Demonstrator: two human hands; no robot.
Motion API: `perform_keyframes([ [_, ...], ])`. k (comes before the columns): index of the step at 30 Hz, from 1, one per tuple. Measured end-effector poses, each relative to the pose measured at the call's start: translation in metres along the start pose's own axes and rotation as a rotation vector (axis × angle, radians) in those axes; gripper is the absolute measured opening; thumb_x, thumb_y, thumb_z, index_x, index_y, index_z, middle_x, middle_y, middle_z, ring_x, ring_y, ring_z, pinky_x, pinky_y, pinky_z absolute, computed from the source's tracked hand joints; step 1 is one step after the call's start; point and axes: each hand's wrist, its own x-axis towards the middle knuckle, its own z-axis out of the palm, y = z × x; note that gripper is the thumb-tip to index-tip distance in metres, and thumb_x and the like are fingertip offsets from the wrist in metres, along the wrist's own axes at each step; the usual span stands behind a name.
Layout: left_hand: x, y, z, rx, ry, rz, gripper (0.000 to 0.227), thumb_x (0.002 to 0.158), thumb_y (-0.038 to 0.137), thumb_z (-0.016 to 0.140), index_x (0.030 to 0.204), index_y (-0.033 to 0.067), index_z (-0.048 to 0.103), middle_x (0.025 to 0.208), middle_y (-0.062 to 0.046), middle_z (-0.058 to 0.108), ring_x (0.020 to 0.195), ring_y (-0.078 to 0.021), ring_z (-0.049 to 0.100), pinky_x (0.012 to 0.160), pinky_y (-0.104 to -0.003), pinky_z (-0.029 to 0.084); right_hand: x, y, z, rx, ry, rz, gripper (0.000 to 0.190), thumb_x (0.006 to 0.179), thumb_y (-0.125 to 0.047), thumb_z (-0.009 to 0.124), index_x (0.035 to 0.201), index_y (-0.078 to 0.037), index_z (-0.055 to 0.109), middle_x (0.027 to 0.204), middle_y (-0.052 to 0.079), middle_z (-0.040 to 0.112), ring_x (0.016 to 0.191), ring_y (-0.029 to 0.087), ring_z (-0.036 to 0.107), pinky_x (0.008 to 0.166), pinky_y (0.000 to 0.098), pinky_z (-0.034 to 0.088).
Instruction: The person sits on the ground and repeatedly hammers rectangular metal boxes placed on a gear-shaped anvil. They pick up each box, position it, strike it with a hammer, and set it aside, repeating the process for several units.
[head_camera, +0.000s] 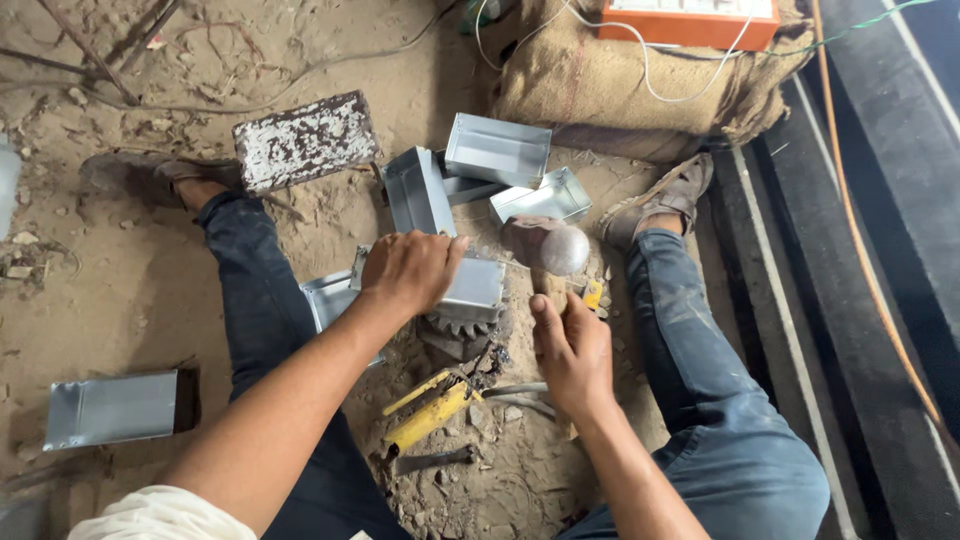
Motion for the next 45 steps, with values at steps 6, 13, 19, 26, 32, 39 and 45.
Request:
perform_keyframes([
  [6, -0.009, -0.003, 0.005, 0.009, 0.105, 0.047, 0.063, 0.109, 0.046, 0.042, 0.062, 0.0101, 0.067, 0.050, -0.011, 0.056, 0.049, -0.0297, 0.054, 0.066, -0.049, 0.046, 0.005, 0.023, 0.001, 0.124, -0.080, 0.212, 0.042, 0.101, -0.044, 0.057, 0.086, -0.005, 0.059, 0.060, -0.001, 0.053, 0.048, 0.010, 0.049, 0.042, 0.0284, 0.040],
  [13, 0.000, 0.024, -0.044, -0.061, 0.064, -0.495, 0.068, 0.109, 0.059, 0.042, 0.075, 0.0078, 0.071, 0.065, -0.009, 0.060, 0.065, -0.0331, 0.068, 0.058, -0.050, 0.053, -0.014, 0.041, -0.034, 0.087, 0.033, 0.300, 0.041, 0.099, -0.045, 0.056, 0.084, -0.008, 0.062, 0.058, 0.002, 0.054, 0.042, 0.012, 0.048, 0.039, 0.0300, 0.039],
  [19, -0.020, 0.058, -0.022, -0.923, 0.567, -0.122, 0.069, 0.102, 0.063, 0.054, 0.117, -0.0037, 0.058, 0.105, -0.018, 0.068, 0.096, -0.0332, 0.069, 0.075, -0.048, 0.060, -0.003, 0.044, -0.048, 0.205, 0.066, 0.199, 0.043, 0.102, -0.045, 0.056, 0.084, -0.006, 0.059, 0.059, 0.001, 0.054, 0.042, 0.010, 0.048, 0.038, 0.0287, 0.040],
  [26, -0.082, 0.086, 0.044, -0.477, 0.477, -0.064, 0.040, 0.101, 0.042, 0.062, 0.114, 0.0061, 0.072, 0.101, -0.015, 0.077, 0.086, -0.0286, 0.075, 0.075, -0.040, 0.061, -0.011, 0.039, -0.047, 0.202, 0.053, 0.182, 0.042, 0.101, -0.044, 0.057, 0.084, -0.006, 0.058, 0.060, 0.001, 0.053, 0.042, 0.010, 0.047, 0.038, 0.0282, 0.038],
  [32, -0.090, 0.080, 0.034, -0.370, 0.559, 0.048, 0.030, 0.102, 0.026, 0.064, 0.110, -0.0023, 0.071, 0.095, -0.020, 0.075, 0.079, -0.0313, 0.075, 0.071, -0.038, 0.062, -0.023, 0.026, -0.037, 0.156, -0.018, 0.171, 0.037, 0.101, -0.039, 0.058, 0.087, -0.006, 0.061, 0.060, 0.001, 0.053, 0.042, 0.009, 0.045, 0.038, 0.0273, 0.036],
  [39, -0.087, 0.092, 0.017, -0.239, 0.386, -0.096, 0.037, 0.095, 0.031, 0.070, 0.077, -0.0010, 0.073, 0.065, -0.019, 0.071, 0.056, -0.0361, 0.069, 0.056, -0.047, 0.056, -0.051, -0.022, -0.053, 0.370, -0.102, -0.068, 0.022, 0.100, -0.028, 0.060, 0.100, -0.007, 0.065, 0.072, -0.004, 0.057, 0.058, 0.004, 0.049, 0.047, 0.0211, 0.037],
  [45, -0.080, 0.087, 0.020, -0.266, 0.375, -0.095, 0.043, 0.097, 0.038, 0.068, 0.073, 0.0015, 0.072, 0.061, -0.017, 0.068, 0.054, -0.0376, 0.068, 0.054, -0.049, 0.056, -0.044, -0.068, -0.038, 0.244, -0.074, -0.134, 0.020, 0.098, -0.026, 0.064, 0.100, -0.006, 0.066, 0.068, -0.005, 0.054, 0.056, 0.005, 0.046, 0.048, 0.0229, 0.036],
])
